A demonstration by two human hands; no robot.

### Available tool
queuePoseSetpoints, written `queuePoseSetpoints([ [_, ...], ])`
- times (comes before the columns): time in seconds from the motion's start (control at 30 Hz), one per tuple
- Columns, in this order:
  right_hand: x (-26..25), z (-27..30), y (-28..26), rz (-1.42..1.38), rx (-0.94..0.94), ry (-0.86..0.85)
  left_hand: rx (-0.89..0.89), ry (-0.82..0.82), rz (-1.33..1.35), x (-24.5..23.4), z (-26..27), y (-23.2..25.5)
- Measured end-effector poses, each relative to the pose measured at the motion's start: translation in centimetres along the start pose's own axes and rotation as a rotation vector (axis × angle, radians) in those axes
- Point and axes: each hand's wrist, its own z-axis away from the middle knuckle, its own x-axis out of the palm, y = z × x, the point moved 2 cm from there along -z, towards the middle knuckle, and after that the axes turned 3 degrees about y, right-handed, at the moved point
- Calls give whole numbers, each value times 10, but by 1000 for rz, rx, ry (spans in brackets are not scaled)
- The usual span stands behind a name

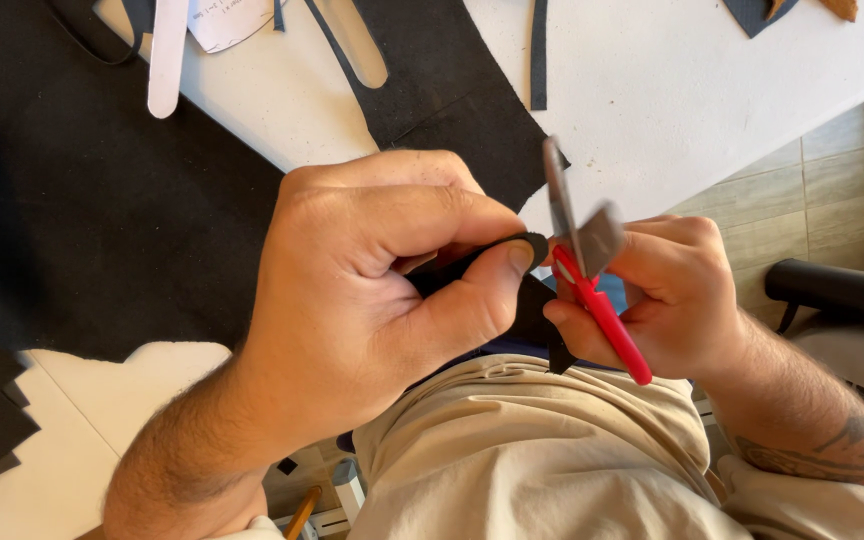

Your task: Marking and cutting shapes out of leather using a pen and scissors

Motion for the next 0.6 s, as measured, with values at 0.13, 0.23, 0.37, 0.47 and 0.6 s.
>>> queuePoseSetpoints([
  [0.13,-4,2,1,-185,63,65,11,7,81,-1,-3,-7],
  [0.23,-8,6,3,-219,157,163,-100,87,348,1,-4,-33],
  [0.37,-13,7,4,-178,283,270,-250,164,1042,0,-8,-61],
  [0.47,-16,19,21,-68,232,320,-186,97,1251,2,-6,-73],
  [0.6,-32,28,50,137,232,339,-279,110,1279,0,-7,-66],
])
